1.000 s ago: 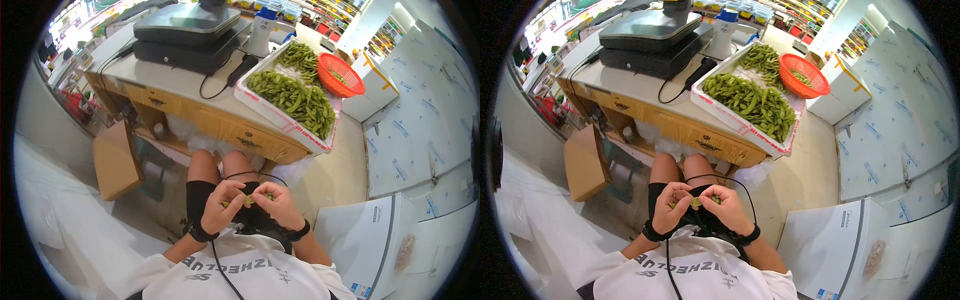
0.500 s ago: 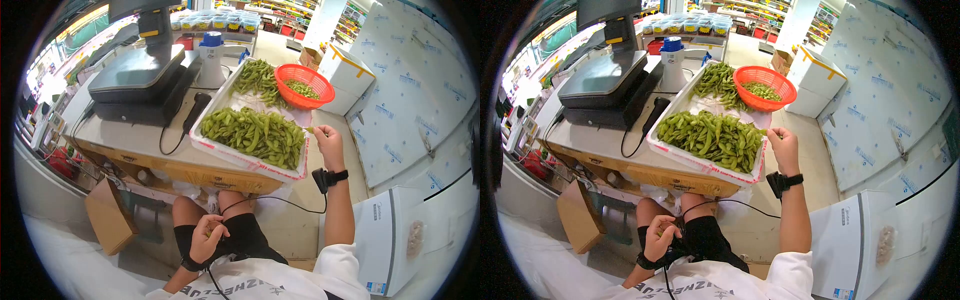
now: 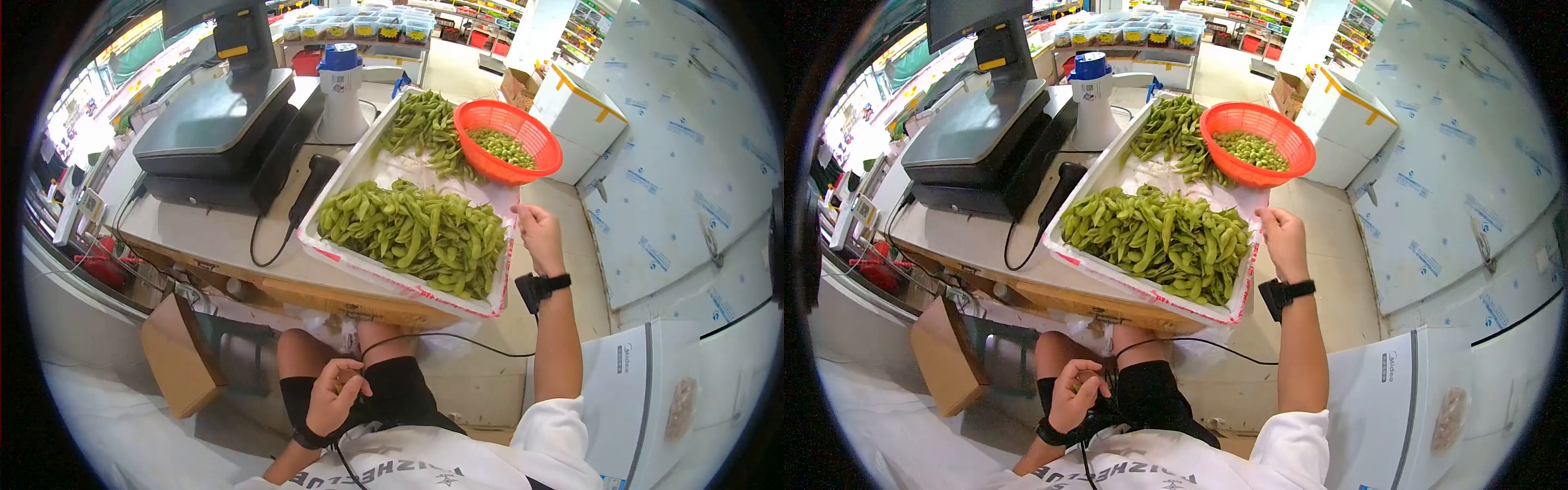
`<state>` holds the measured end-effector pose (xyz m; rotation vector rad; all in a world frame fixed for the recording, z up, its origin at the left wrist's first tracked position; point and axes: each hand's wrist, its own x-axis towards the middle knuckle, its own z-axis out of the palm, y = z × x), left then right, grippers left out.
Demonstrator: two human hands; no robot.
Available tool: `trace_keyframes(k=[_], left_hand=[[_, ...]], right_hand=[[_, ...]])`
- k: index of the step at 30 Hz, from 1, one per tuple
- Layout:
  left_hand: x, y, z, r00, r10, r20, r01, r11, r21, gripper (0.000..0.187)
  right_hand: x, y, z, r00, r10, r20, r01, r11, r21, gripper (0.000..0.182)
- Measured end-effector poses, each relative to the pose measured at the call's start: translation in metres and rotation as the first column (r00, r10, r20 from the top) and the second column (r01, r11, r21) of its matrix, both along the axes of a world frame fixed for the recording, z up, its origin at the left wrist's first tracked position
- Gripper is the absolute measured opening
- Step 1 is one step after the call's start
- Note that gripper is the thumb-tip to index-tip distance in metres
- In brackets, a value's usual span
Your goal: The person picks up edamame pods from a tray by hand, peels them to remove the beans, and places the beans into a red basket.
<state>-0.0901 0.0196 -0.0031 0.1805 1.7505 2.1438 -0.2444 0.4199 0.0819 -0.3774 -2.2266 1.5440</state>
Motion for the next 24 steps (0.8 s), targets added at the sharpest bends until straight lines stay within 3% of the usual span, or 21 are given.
trace_keyframes(k=[4,7,10,12,14,16,20,22,24], left_hand=[[0.000,-0.008,-0.003,0.993,-0.053,0.104,0.046,0.997,0.068,0.021],[-0.001,-0.007,-0.004,0.984,-0.085,0.157,0.058,0.984,0.169,0.021],[-0.004,-0.005,-0.005,0.976,-0.126,0.180,0.080,0.967,0.242,0.023],[-0.006,-0.003,-0.007,0.977,-0.124,0.174,0.081,0.969,0.235,0.026],[-0.005,-0.002,-0.009,0.981,-0.079,0.176,0.048,0.984,0.172,0.029],[-0.004,0.004,0.004,0.983,-0.023,0.182,0.007,0.996,0.091,0.037],[-0.002,-0.009,-0.011,0.998,-0.056,-0.012,0.055,0.994,-0.099,0.039],[0.001,-0.013,-0.012,0.998,-0.034,0.045,0.038,0.996,-0.086,0.039],[0.001,-0.017,-0.016,0.992,-0.047,0.117,0.049,0.999,-0.012,0.039]], right_hand=[[0.058,-0.050,0.031,0.998,0.012,0.058,-0.009,0.998,-0.059,0.019],[0.112,-0.106,0.013,0.949,0.314,0.037,-0.311,0.948,-0.073,0.017],[0.153,-0.171,-0.004,0.740,0.653,0.162,-0.629,0.757,-0.180,0.020],[0.165,-0.204,-0.027,0.639,0.735,0.225,-0.713,0.676,-0.184,0.025],[0.170,-0.229,-0.051,0.628,0.755,0.191,-0.756,0.649,-0.080,0.029],[0.174,-0.248,-0.072,0.707,0.673,0.217,-0.685,0.728,-0.028,0.026],[0.172,-0.259,-0.077,0.702,0.645,0.301,-0.616,0.763,-0.196,0.020],[0.172,-0.261,-0.087,0.665,0.692,0.281,-0.659,0.721,-0.215,0.017],[0.172,-0.265,-0.092,0.675,0.707,0.209,-0.583,0.685,-0.436,0.016]])
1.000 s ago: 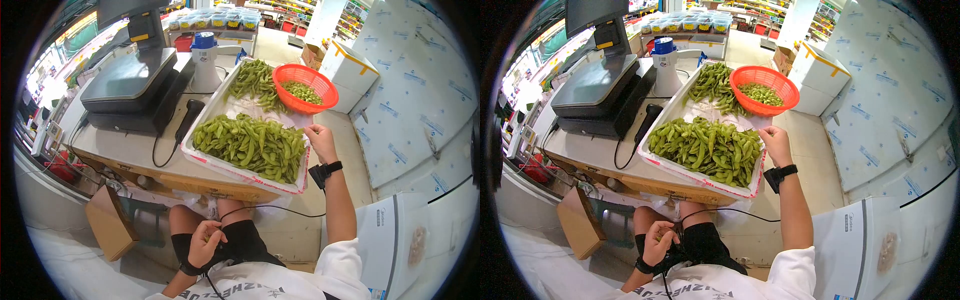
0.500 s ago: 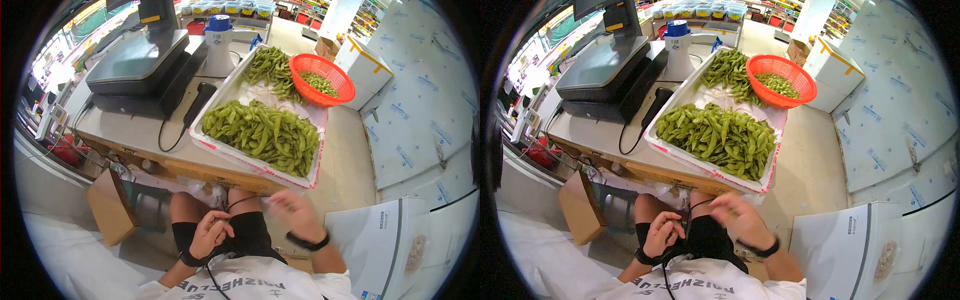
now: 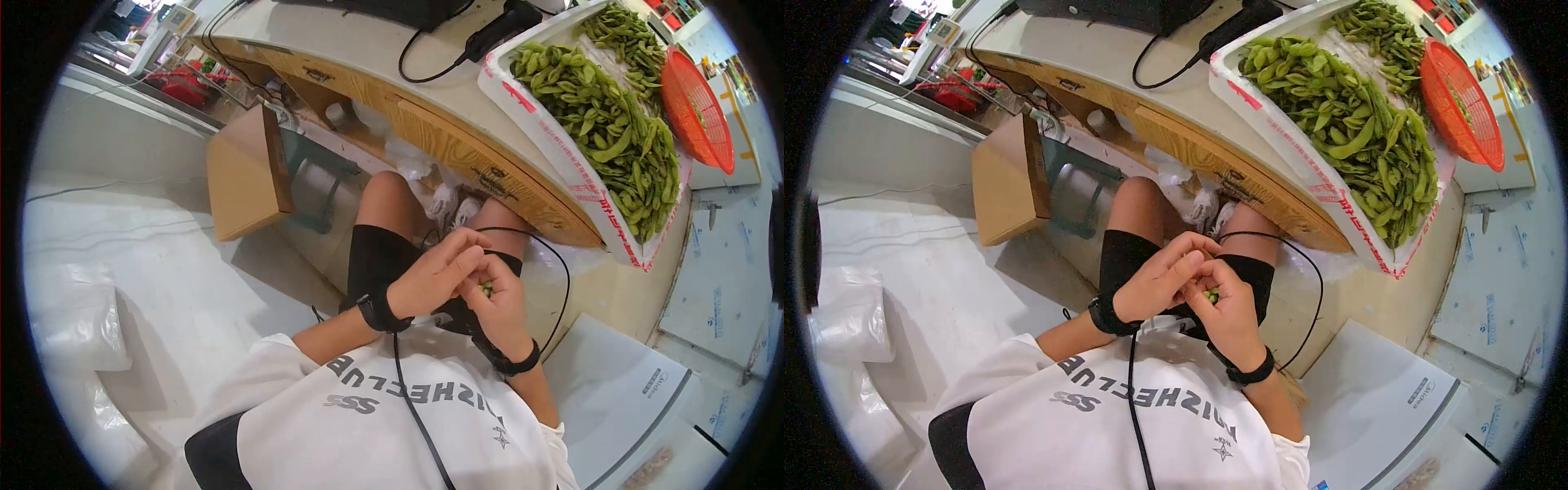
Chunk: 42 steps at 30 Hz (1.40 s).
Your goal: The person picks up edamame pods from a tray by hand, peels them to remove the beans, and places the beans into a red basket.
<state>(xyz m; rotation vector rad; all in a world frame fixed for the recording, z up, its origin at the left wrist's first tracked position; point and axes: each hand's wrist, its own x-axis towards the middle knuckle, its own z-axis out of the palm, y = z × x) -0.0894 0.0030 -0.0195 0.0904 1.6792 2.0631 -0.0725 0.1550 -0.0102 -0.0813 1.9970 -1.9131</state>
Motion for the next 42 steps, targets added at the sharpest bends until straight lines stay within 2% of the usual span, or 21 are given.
trace_keyframes(k=[3,6,7,10,13,16,19,25,28,31,34,40,42], left_hand=[[-0.004,-0.011,0.002,0.991,-0.032,0.129,0.011,0.987,0.158,0.040],[-0.006,-0.017,0.000,0.995,-0.011,0.095,-0.006,0.985,0.175,0.036],[-0.008,-0.018,0.006,0.992,0.007,0.122,-0.024,0.990,0.137,0.025],[-0.006,-0.015,-0.003,0.998,0.062,-0.010,-0.059,0.982,0.178,0.017],[-0.009,-0.018,-0.007,0.995,0.077,0.061,-0.089,0.967,0.238,0.015],[-0.010,-0.021,-0.013,0.994,0.087,0.065,-0.101,0.962,0.253,0.015],[-0.008,-0.024,-0.012,0.997,0.060,0.054,-0.069,0.982,0.178,0.014],[-0.007,-0.029,-0.017,0.997,0.022,0.070,-0.037,0.974,0.222,0.014],[-0.006,-0.031,-0.022,0.996,-0.005,0.091,-0.013,0.981,0.192,0.015],[-0.005,-0.027,-0.018,0.997,0.028,0.076,-0.047,0.967,0.252,0.016],[-0.001,-0.027,-0.015,0.997,0.057,0.044,-0.063,0.987,0.147,0.016],[0.001,-0.029,-0.016,0.997,0.015,-0.071,-0.019,0.998,-0.059,0.015],[0.004,-0.027,-0.022,0.999,0.028,-0.036,-0.028,1.000,0.006,0.015]], right_hand=[[-0.004,0.002,0.008,0.993,-0.049,0.106,0.067,0.981,-0.181,0.016],[-0.009,0.006,0.012,0.969,-0.160,0.186,0.196,0.960,-0.197,0.017],[-0.011,0.004,0.012,0.958,-0.221,0.185,0.258,0.943,-0.210,0.016],[-0.014,0.005,0.008,0.926,-0.270,0.265,0.348,0.882,-0.318,0.017],[-0.012,0.003,0.005,0.919,-0.235,0.318,0.346,0.866,-0.361,0.017],[-0.010,0.001,0.003,0.920,-0.213,0.327,0.328,0.876,-0.352,0.015],[-0.010,-0.003,-0.002,0.911,-0.242,0.334,0.348,0.886,-0.307,0.010],[-0.005,-0.001,-0.012,0.915,-0.215,0.342,0.336,0.875,-0.349,0.010],[-0.004,-0.003,-0.013,0.909,-0.226,0.350,0.346,0.876,-0.335,0.009],[-0.004,-0.004,-0.013,0.922,-0.184,0.342,0.303,0.891,-0.338,0.010],[-0.006,-0.003,-0.009,0.928,-0.142,0.344,0.259,0.910,-0.323,0.010],[-0.002,-0.005,-0.008,0.979,-0.157,0.132,0.172,0.980,-0.104,0.009],[0.001,-0.004,-0.014,0.968,-0.190,0.166,0.211,0.970,-0.120,0.008]])
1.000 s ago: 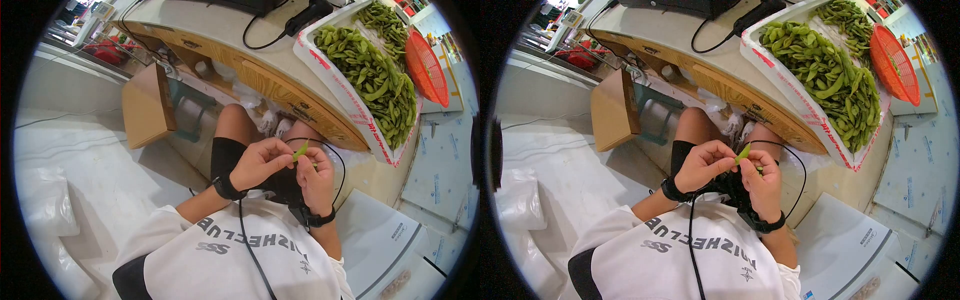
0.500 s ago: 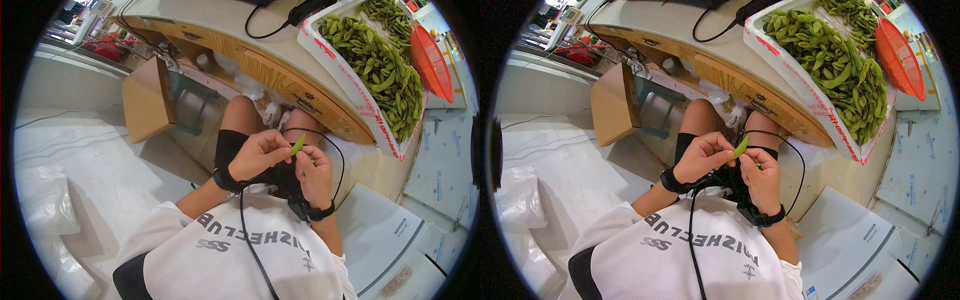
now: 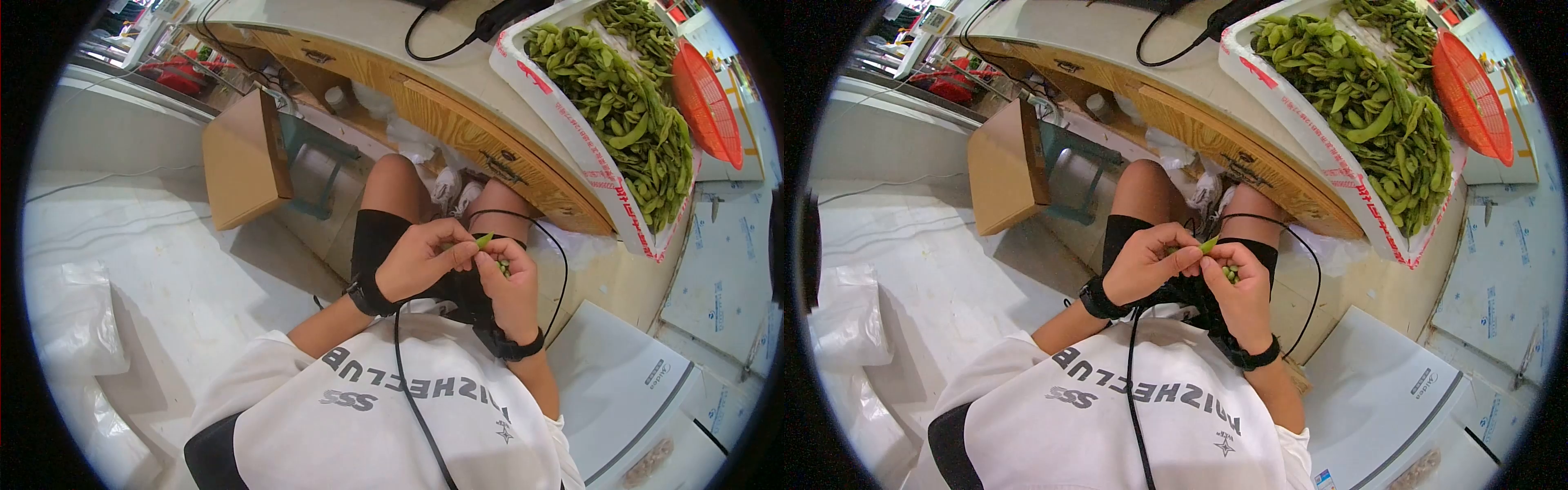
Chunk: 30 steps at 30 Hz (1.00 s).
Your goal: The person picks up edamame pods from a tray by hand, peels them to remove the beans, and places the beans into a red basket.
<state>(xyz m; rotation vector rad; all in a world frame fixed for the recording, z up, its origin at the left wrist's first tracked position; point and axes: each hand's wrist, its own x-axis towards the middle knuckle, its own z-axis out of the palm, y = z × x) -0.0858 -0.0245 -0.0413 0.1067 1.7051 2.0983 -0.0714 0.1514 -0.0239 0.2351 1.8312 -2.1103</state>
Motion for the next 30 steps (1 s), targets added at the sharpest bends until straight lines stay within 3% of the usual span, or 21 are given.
trace_keyframes(k=[4,10,25,30], left_hand=[[0.002,0.000,0.005,0.999,-0.020,0.044,0.019,1.000,0.022,0.015],[0.005,-0.002,0.001,0.992,-0.049,0.119,0.043,0.998,0.056,0.014],[0.006,-0.005,-0.011,0.962,-0.158,0.221,0.114,0.974,0.197,0.018],[0.001,0.004,-0.011,0.950,-0.132,0.284,0.071,0.974,0.215,0.017]], right_hand=[[0.004,0.002,-0.004,0.995,-0.083,0.052,0.086,0.995,-0.050,0.008],[0.005,0.005,-0.011,0.994,-0.041,0.102,0.052,0.992,-0.111,0.005],[0.005,0.003,-0.024,0.998,-0.047,0.041,0.049,0.998,-0.049,0.003],[0.005,0.006,-0.023,0.981,-0.125,0.146,0.156,0.961,-0.227,0.003]])
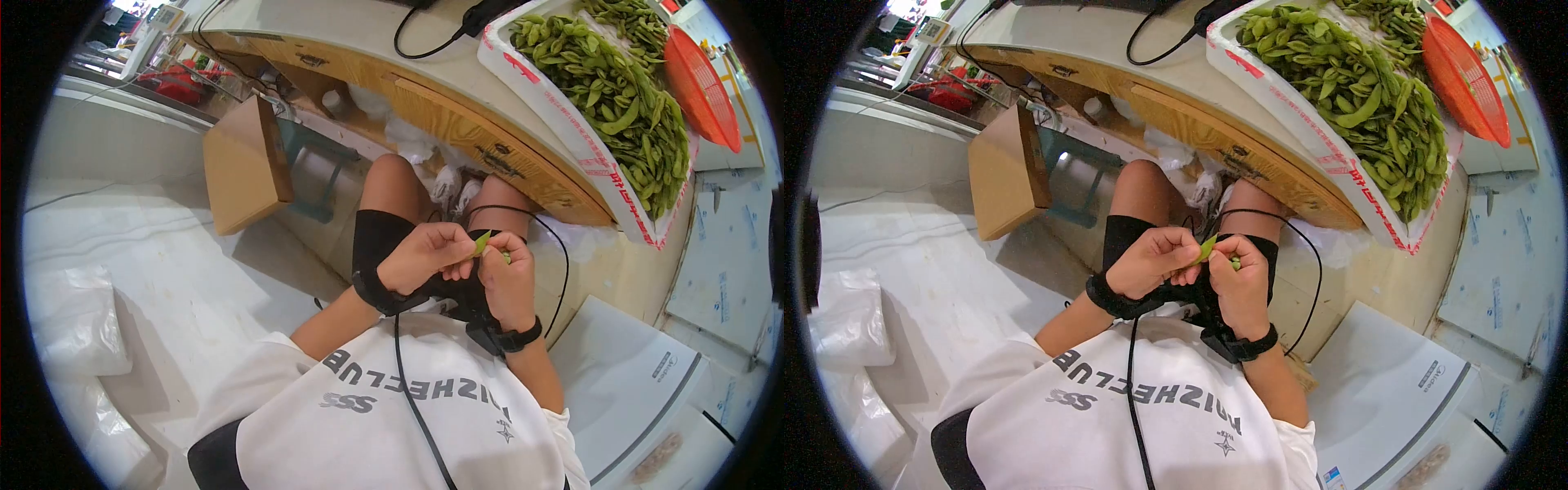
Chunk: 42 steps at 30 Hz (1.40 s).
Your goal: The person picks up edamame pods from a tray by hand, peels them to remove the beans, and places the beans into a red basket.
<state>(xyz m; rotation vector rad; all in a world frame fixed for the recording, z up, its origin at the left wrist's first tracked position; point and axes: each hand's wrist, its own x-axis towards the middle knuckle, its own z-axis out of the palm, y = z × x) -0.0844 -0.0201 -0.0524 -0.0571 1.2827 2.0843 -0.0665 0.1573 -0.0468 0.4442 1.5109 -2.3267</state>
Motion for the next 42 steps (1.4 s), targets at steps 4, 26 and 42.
trace_keyframes(k=[4,26,42], left_hand=[[0.002,0.019,0.024,0.772,0.022,-0.635,-0.383,0.814,-0.437,0.021],[0.005,0.009,0.010,0.957,0.170,-0.235,-0.210,0.965,-0.155,0.015],[0.014,0.005,0.017,0.810,-0.193,-0.553,-0.129,0.863,-0.489,0.015]], right_hand=[[-0.003,0.007,0.001,0.997,-0.077,0.006,0.077,0.997,-0.012,0.002],[0.000,0.001,0.009,0.996,0.085,-0.008,-0.085,0.994,-0.063,0.011],[-0.006,0.007,-0.002,0.950,0.308,-0.048,-0.300,0.946,0.124,0.008]])
